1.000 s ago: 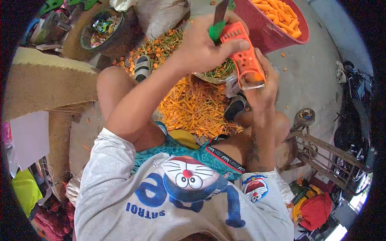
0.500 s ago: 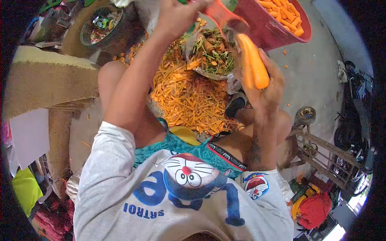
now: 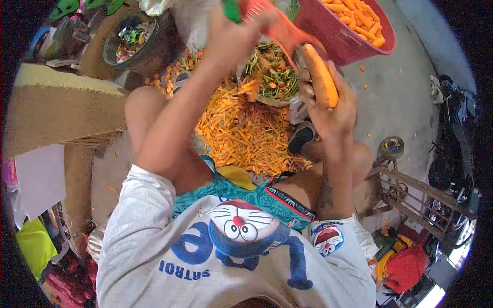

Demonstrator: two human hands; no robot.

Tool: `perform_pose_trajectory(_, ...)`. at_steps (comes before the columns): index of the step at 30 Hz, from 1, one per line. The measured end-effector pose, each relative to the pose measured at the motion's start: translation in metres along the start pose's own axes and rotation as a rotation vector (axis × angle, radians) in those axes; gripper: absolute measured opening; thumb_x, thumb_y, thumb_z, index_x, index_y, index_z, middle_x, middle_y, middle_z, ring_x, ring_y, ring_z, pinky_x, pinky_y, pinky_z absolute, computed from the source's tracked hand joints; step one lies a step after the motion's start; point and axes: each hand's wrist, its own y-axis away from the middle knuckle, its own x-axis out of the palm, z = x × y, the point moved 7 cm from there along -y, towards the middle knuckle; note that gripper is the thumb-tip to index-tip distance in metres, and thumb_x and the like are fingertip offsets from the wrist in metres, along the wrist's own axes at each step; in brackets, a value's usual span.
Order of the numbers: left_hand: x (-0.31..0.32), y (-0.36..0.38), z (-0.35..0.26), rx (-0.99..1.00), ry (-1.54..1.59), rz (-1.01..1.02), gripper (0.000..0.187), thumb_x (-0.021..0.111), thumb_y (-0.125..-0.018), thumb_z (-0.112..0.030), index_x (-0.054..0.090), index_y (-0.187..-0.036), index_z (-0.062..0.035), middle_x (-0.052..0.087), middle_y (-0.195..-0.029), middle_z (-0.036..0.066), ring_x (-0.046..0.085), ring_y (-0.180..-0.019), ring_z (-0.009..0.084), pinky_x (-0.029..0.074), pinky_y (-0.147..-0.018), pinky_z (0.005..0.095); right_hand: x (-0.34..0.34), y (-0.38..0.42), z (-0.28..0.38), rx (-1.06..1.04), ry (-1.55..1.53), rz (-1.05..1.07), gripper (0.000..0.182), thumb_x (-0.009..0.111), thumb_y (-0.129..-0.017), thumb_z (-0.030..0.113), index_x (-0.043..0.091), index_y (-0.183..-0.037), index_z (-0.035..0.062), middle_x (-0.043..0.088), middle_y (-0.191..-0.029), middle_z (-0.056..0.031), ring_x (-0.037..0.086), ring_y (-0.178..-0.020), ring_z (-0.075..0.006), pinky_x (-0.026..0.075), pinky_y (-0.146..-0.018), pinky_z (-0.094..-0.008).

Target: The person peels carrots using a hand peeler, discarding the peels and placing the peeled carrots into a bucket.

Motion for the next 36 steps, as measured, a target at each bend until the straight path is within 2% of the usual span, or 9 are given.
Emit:
perform_pose_trajectory(4, 0.043, 0.035, -0.03, 0.238, -0.233, 0.287, 0.028, 0.083, -0.087, -0.019, 0.069, -0.105, -0.0028, 0.069, -0.089, 0.001, 0.065, -0.083, 0.0107, 0.054, -0.074, 0.0294, 0.02, 0.019, 0.011, -0.193, 0.303, -0.599, 0.046, 0.048, -0.107, 0.028, 0.054, -0.139, -0.0053, 0.062, -0.104, -0.0118, 0.053, -0.075, -0.0167, 0.045, -0.067, -0.0275)
perform_pose_trajectory(10, 0.005, -0.001, -0.021, 0.072, -0.044, 0.123, 0.016, 0.072, -0.098, -0.016, 0.061, -0.101, -0.0037, 0.066, -0.082, 0.001, 0.063, -0.065, 0.0104, 0.054, -0.06, 0.0272, 0.002, 0.006, -0.002, -0.062, 0.153, -0.027, 0.04, 0.051, -0.106, 0.026, 0.06, -0.132, -0.0029, 0.068, -0.108, -0.0124, 0.064, -0.088, -0.0189, 0.05, -0.073, -0.0283)
perform_pose_trajectory(16, 0.038, 0.036, -0.029, 0.249, -0.104, 0.224, 0.03, 0.084, -0.086, -0.018, 0.068, -0.107, -0.0022, 0.069, -0.088, 0.002, 0.065, -0.081, 0.0109, 0.055, -0.074, 0.0294, -0.003, 0.02, -0.002, -0.12, 0.173, -0.621, 0.043, 0.049, -0.106, 0.027, 0.056, -0.136, -0.0032, 0.066, -0.1, -0.0098, 0.06, -0.079, -0.0167, 0.048, -0.067, -0.029)
perform_pose_trajectory(22, 0.003, -0.004, -0.02, 0.183, 0.11, 0.12, 0.015, 0.071, -0.099, -0.012, 0.061, -0.102, -0.0016, 0.068, -0.086, 0.003, 0.065, -0.069, 0.0113, 0.056, -0.063, 0.0281, 0.009, 0.002, -0.007, 0.094, -0.004, 0.145, 0.035, 0.055, -0.104, 0.032, 0.063, -0.125, 0.0046, 0.07, -0.112, -0.014, 0.069, -0.101, -0.0244, 0.058, -0.076, -0.0358)
perform_pose_trajectory(24, 0.034, 0.033, -0.025, 0.174, -0.262, 0.23, 0.031, 0.084, -0.087, -0.02, 0.069, -0.106, -0.0019, 0.069, -0.087, 0.001, 0.065, -0.077, 0.0111, 0.053, -0.07, 0.0289, -0.008, 0.015, 0.0, -0.115, 0.212, -0.447, 0.049, 0.048, -0.106, 0.031, 0.055, -0.138, -0.0045, 0.067, -0.109, -0.0151, 0.066, -0.087, -0.0197, 0.053, -0.072, -0.0293)
perform_pose_trajectory(28, 0.039, 0.038, -0.045, 0.36, -0.311, 0.304, 0.031, 0.085, -0.086, -0.019, 0.068, -0.105, -0.0024, 0.069, -0.087, 0.001, 0.064, -0.078, 0.0114, 0.053, -0.071, 0.029, -0.016, 0.022, 0.013, -0.496, 1.249, -0.334, 0.048, 0.047, -0.106, 0.03, 0.056, -0.138, -0.0041, 0.068, -0.111, -0.0153, 0.066, -0.087, -0.0206, 0.054, -0.072, -0.0315)
perform_pose_trajectory(30, 0.008, 0.004, -0.027, 0.035, -0.089, 0.111, 0.013, 0.071, -0.099, -0.011, 0.062, -0.101, -0.0011, 0.068, -0.083, 0.003, 0.065, -0.068, 0.0109, 0.056, -0.063, 0.0281, -0.01, 0.012, -0.005, -0.058, 0.081, -0.28, 0.047, 0.049, -0.105, 0.029, 0.057, -0.136, -0.0049, 0.069, -0.111, -0.0147, 0.067, -0.09, -0.023, 0.055, -0.074, -0.0341)
perform_pose_trajectory(34, 0.001, 0.008, -0.003, -0.002, -0.163, 0.065, 0.03, 0.086, -0.084, -0.018, 0.069, -0.103, -0.0026, 0.069, -0.086, 0.001, 0.064, -0.079, 0.0109, 0.053, -0.073, 0.0291, 0.0, 0.002, -0.005, 0.065, -0.071, 0.048, 0.045, 0.051, -0.104, 0.026, 0.058, -0.135, -0.006, 0.069, -0.11, -0.0133, 0.068, -0.09, -0.0242, 0.055, -0.076, -0.0356)
perform_pose_trajectory(36, 0.045, 0.052, -0.036, 0.377, -0.122, 0.252, 0.028, 0.085, -0.086, -0.018, 0.068, -0.103, -0.0036, 0.068, -0.084, 0.0, 0.063, -0.076, 0.0093, 0.052, -0.067, 0.0274, -0.009, 0.009, 0.001, -0.067, 0.149, -0.369, 0.045, 0.052, -0.104, 0.025, 0.057, -0.136, -0.0053, 0.068, -0.112, -0.0125, 0.066, -0.087, -0.0219, 0.053, -0.076, -0.0335)
